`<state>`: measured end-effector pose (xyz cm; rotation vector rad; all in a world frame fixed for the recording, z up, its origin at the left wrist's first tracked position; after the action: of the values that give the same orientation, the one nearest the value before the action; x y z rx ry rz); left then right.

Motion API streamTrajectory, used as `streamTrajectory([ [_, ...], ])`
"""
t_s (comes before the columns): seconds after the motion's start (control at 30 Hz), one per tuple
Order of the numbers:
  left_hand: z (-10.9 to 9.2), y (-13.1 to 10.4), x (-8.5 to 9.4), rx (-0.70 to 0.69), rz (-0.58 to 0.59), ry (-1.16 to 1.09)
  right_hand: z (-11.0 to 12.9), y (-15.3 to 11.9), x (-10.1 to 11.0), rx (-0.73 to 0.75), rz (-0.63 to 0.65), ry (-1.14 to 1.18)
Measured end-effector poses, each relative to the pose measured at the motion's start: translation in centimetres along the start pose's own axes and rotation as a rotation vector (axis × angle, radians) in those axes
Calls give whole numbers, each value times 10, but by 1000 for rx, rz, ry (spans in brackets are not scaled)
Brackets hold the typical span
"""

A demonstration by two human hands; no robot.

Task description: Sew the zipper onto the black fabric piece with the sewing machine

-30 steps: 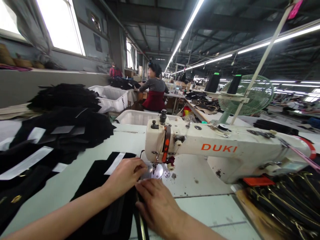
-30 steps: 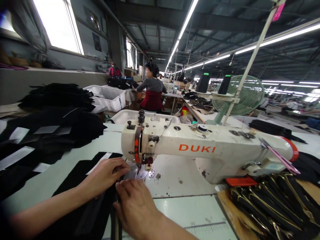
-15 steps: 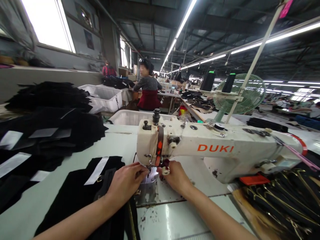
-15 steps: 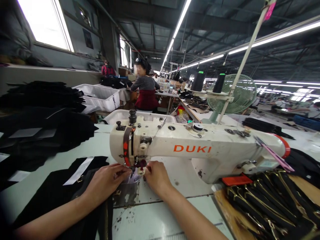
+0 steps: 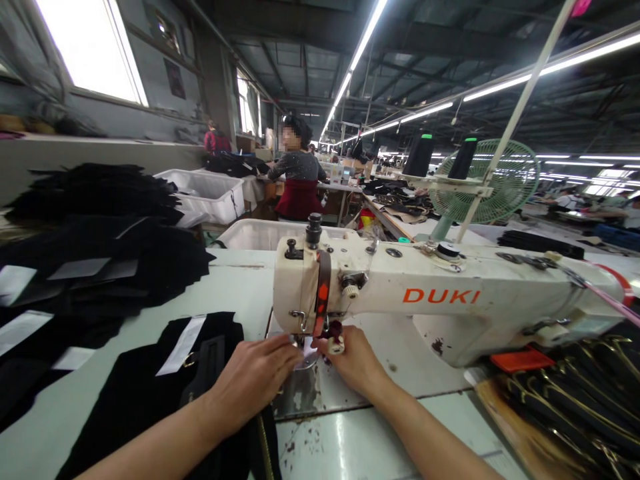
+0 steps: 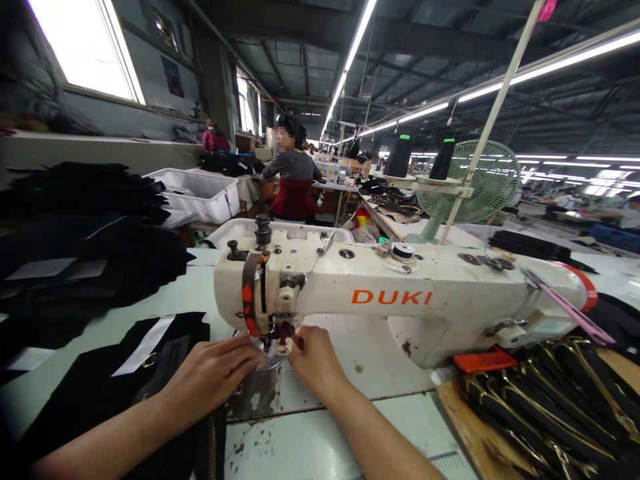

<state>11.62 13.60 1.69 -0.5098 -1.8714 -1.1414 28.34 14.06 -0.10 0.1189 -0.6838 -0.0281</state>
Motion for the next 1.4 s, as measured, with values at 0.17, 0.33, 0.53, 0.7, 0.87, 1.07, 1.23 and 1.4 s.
streamTrajectory([
  [0.17, 11, 4, 1, 178, -14, 0, 0, -1, -3, 18, 9, 56],
  [0.33, 15, 1, -3, 226, -2, -33, 4, -2, -9, 33, -11, 91],
  [0.53, 18, 2, -4, 314, 36, -110, 12, -3, -12, 93, -31, 82],
  [0.7, 20, 6, -3, 419, 66, -200, 18, -6, -13, 151, -43, 29],
  [0.87, 21, 10, -3, 462, 65, -267, 17, -6, -16, 167, -80, -47],
  [1.07, 22, 10, -3, 509, 42, -253, 6, 0, -7, 122, -150, -141],
  [1.23, 20, 12, -2, 516, 31, -224, 1, 2, -3, 95, -192, -184],
  [1.4, 19, 13, -2, 514, 28, -187, 3, 1, -4, 94, -196, -185],
])
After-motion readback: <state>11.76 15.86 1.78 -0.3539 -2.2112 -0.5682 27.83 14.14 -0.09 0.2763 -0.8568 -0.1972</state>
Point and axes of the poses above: each hand's wrist, its own y-axis towards the middle knuckle, its own x-axis out of the back of the hand, z = x × y, the point moved 6 cm from there along y, towards the middle knuckle, and after that the axes turned 1 degree about -x, right-handed, at the moved point
